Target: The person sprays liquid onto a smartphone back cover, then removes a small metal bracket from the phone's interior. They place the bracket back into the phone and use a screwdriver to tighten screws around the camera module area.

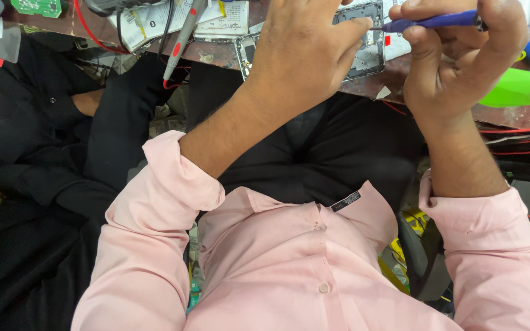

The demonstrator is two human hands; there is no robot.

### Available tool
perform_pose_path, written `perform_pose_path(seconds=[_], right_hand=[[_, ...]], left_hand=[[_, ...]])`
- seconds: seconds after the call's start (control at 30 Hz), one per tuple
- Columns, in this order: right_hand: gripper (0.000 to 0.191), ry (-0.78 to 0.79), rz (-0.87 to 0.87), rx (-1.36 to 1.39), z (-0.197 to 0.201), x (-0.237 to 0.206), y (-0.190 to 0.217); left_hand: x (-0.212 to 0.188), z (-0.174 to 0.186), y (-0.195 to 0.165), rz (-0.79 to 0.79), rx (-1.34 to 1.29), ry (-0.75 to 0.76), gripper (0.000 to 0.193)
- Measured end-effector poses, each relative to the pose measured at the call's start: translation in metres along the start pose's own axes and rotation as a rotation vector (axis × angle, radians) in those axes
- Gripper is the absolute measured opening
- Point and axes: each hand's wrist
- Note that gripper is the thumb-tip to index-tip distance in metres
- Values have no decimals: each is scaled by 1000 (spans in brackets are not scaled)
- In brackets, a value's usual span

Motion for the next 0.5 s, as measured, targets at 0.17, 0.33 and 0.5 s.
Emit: perform_pose_path(seconds=[0.17,0.33,0.5], right_hand=[[70,11,10,-22,1,1,-1],[69,9,32,-12,1,0,-4],[69,6,21,-38,-1,-4,-4]], left_hand=[[-2,1,-2,-52,92,-7,19],[-1,1,-3,-38,103,-3,23],[-5,5,-4,7,72,-3,32]])
Point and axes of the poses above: each hand's wrist, its own x-axis towards the middle knuckle, its own z-axis out of the back of the hand, y = z × x, and after that the axes turned 8 degrees about y, right-handed
